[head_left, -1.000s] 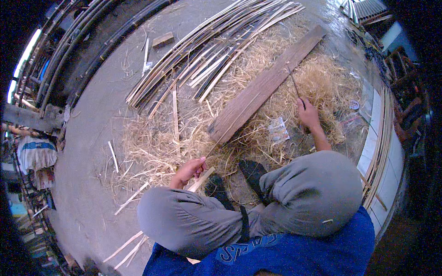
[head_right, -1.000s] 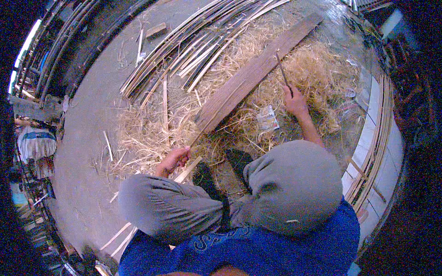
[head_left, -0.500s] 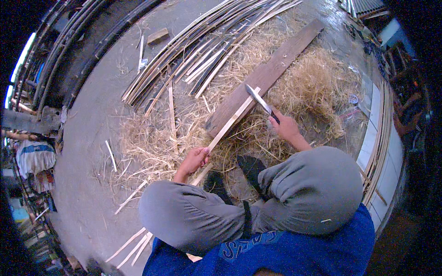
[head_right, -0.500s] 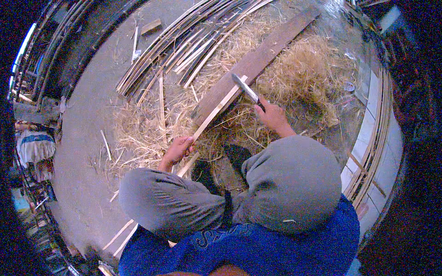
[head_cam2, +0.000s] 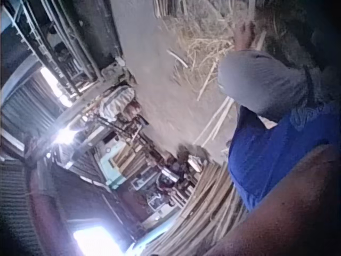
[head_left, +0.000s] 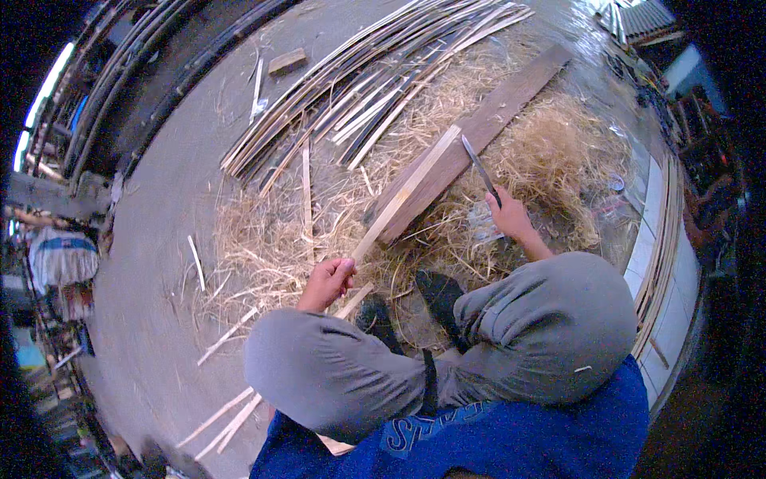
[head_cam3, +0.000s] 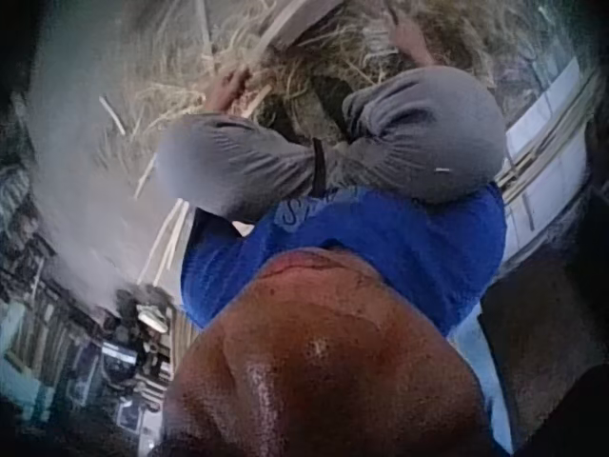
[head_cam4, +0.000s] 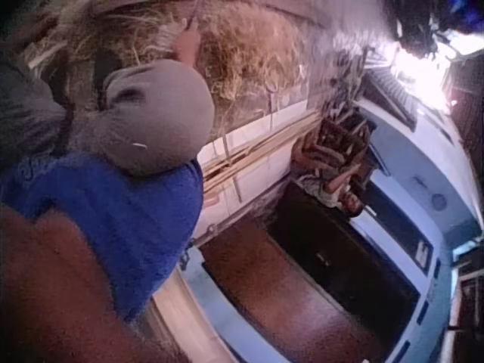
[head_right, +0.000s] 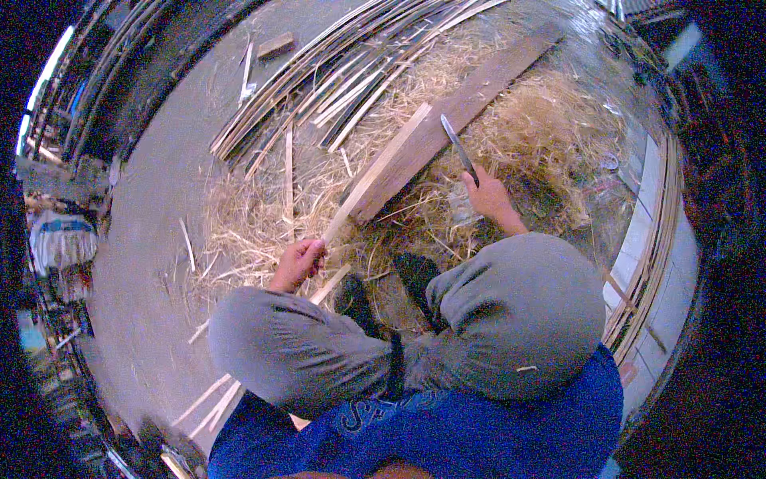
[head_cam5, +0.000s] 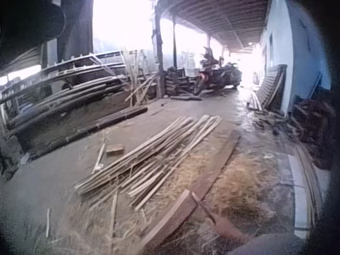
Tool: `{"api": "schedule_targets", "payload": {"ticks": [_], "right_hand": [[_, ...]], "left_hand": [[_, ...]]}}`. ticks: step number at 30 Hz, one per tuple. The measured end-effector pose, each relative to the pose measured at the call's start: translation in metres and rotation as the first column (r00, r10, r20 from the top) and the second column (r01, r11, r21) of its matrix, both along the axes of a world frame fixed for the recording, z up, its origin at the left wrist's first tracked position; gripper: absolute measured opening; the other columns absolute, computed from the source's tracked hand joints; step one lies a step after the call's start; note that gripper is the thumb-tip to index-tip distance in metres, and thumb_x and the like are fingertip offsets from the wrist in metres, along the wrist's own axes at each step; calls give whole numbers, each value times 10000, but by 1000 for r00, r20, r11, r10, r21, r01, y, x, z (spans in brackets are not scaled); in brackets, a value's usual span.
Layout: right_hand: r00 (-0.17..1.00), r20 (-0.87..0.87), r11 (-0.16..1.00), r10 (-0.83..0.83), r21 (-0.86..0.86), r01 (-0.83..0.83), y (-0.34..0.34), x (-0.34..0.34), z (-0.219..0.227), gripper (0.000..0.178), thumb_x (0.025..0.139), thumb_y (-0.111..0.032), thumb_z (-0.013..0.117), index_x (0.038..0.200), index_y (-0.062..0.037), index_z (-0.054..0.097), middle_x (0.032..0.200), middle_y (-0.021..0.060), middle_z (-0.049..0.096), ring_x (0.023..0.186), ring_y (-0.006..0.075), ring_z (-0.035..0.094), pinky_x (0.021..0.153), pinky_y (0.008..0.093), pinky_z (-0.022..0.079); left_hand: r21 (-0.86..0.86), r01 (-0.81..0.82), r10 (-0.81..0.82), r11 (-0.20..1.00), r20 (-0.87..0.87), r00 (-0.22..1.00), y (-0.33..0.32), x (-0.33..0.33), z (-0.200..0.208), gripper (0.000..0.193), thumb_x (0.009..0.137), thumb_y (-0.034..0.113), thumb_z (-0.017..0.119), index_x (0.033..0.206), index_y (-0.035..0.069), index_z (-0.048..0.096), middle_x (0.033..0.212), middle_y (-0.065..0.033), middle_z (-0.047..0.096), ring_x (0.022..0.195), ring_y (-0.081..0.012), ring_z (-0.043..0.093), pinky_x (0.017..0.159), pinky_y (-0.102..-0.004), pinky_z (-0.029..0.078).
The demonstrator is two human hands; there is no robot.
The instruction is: The person sits on the ground and uses a knife to split long bamboo strips into thinner pieces. They repeatedly position the bamboo on a wooden board, strike it with the knife, and separate the resulting strips.
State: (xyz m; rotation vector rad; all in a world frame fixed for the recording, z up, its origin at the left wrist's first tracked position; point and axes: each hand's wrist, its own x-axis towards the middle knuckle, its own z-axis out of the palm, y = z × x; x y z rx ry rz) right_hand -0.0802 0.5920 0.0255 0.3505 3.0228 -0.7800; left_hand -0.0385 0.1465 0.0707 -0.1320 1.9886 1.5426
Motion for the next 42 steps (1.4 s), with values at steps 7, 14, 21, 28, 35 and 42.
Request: {"api": "schedule_targets", "payload": {"ticks": [7,14,21,28,35,42], "right_hand": [[996,-39,997,76,-28,-77,-9,-3,-15,620,920,-465,482,1350,-26,399,930,256,619,870,392,605,775,465,485],[945,-307,763,-115,-636,-114,-83,-58,66,469,934,-383,520,1188,11,535,932,191,627,853,274,605,762,375,482],[866,-434,923,-248,-376,76,-54,-76,74,266,960,-242,461,960,-13,595,775,97,595,713,164,565,630,306,455],[919,-202,465,-340,-885,-23,-62,-56,91,268,963,-287,501,1076,-64,597,816,18,559,631,78,521,578,224,468],[886,-434,975,166,-60,-212,-72,-68,69,349,935,-320,521,1073,-13,613,907,91,663,825,176,625,752,312,496],[949,-235,940,211,-218,-263,-79,-47,78,334,926,-303,525,1043,-5,621,962,102,675,859,197,635,789,324,491]], "left_hand": [[-17,-23,24,1000,34,999,3,13,31,307,962,332,502,861,64,614,621,21,551,494,-50,454,450,-218,366],[-48,-173,169,984,-79,983,0,51,-3,288,889,269,591,1033,20,588,883,-70,598,755,-154,547,656,-299,437],[72,-337,344,939,-156,926,-31,90,18,409,830,240,633,1144,-5,538,1102,-140,565,970,-211,532,823,-347,419],[-54,-201,185,978,-215,959,-15,86,73,503,786,240,653,1187,-35,524,1239,-197,558,1101,-236,536,930,-375,412],[-271,36,-148,962,-405,902,-22,79,73,261,845,253,561,931,22,647,816,-160,670,774,-258,641,730,-389,477],[-481,196,-282,855,-113,953,-91,108,73,346,888,351,507,917,34,643,886,-188,648,808,-327,624,716,-433,473]]}}
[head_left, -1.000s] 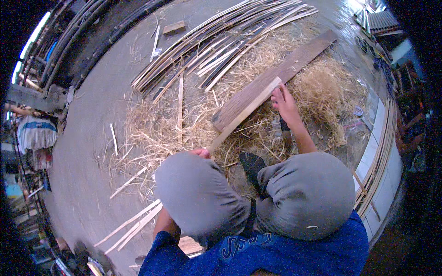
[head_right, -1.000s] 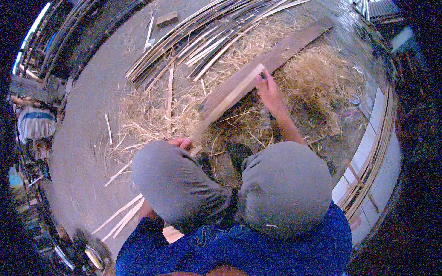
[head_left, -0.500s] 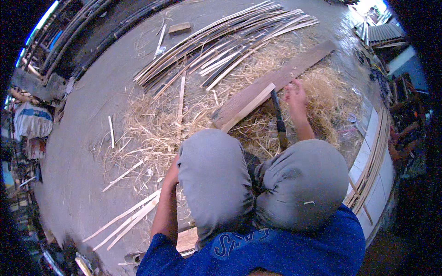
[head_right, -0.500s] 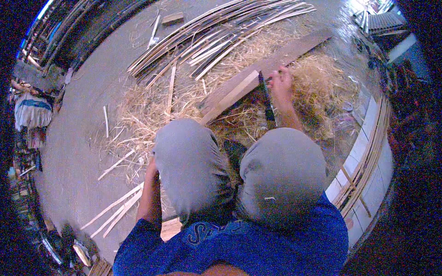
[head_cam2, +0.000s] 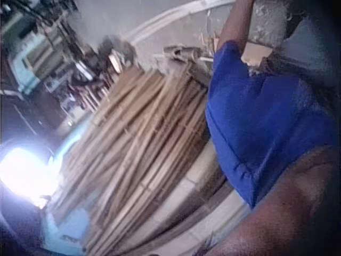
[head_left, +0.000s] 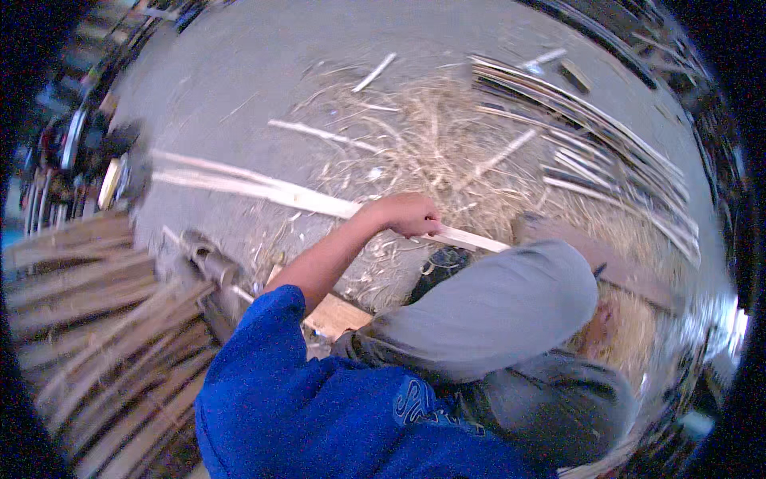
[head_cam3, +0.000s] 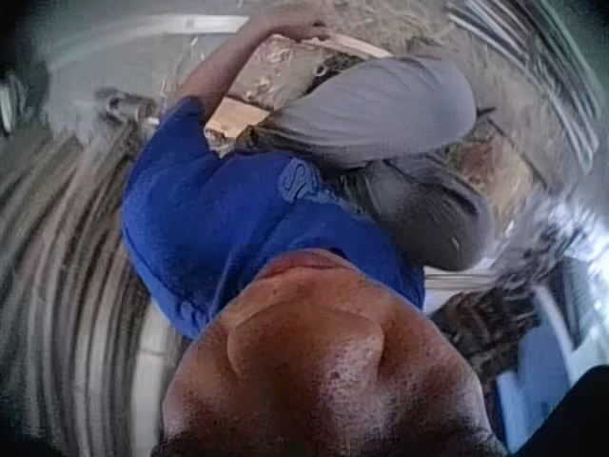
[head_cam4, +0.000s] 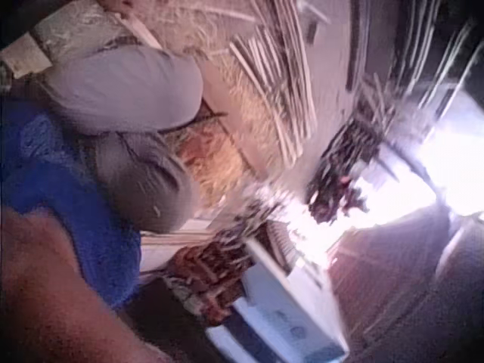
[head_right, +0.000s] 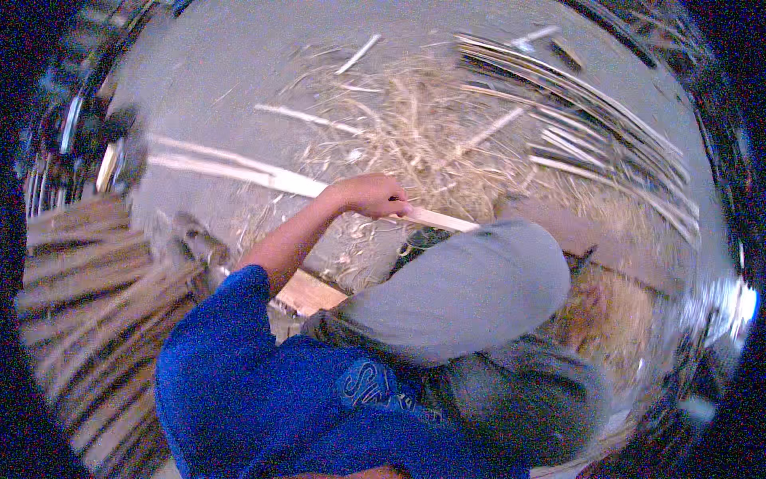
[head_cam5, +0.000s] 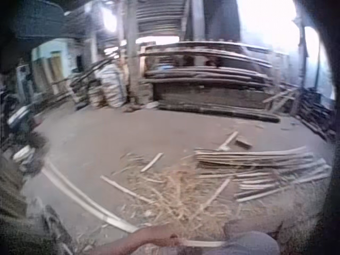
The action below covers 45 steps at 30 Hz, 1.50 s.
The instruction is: The person sits on the ground and uses a knife to split long bamboo strips into thinner pieces. They repeatedly position the bamboo on a wooden board, strike it with the knife, and separate the resulting strips.
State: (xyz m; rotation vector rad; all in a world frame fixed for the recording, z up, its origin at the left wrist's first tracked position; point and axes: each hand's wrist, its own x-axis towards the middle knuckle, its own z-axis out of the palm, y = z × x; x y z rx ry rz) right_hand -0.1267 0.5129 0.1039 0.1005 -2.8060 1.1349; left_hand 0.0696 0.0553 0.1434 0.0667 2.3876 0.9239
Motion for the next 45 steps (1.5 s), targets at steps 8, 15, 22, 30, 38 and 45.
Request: {"api": "schedule_targets", "payload": {"ticks": [8,15,22,30,38,45], "right_hand": [[1000,17,1000,15,4,-15,32,24,-2,325,921,-297,532,1035,-7,625,949,106,674,847,199,632,781,328,491],[1000,3,999,-27,-37,27,58,64,2,316,917,-292,537,1027,-9,628,938,111,674,837,201,629,775,332,491],[925,-30,922,-379,-101,374,141,187,-5,308,913,-286,543,1019,-11,631,926,115,673,827,203,625,768,336,491],[859,36,832,-510,-233,504,153,273,-37,299,908,-280,549,1010,-13,634,913,120,672,815,205,622,761,341,491],[885,-85,881,-458,-178,439,157,271,-3,290,904,-270,556,1007,-11,635,905,120,672,802,207,618,751,345,491],[889,-92,853,-449,-341,396,126,225,40,293,908,-288,550,1001,-21,625,825,101,655,749,202,624,705,338,495]], "left_hand": [[161,-895,862,416,-382,332,-69,134,-149,359,831,261,625,1073,0,576,1035,-211,626,996,-331,595,869,-401,465],[146,-753,766,-642,79,-638,-100,147,-265,869,739,440,731,1309,-78,327,1270,-257,471,1159,-344,488,967,-395,417],[-674,-590,732,444,-107,673,-57,62,-197,540,836,483,552,1053,-2,646,1008,-112,675,876,-252,637,750,-416,483],[-137,-990,961,30,-268,66,-79,114,-221,337,862,346,518,916,48,665,827,-66,636,735,-210,589,630,-345,454],[816,-256,841,-518,431,-328,-81,54,-131,315,842,310,511,918,23,615,845,-66,587,765,-197,558,716,-324,454],[966,-88,970,-243,240,-36,-155,24,-65,438,954,394,468,1126,-1,541,1029,-77,579,946,-180,552,818,-288,447]]}}
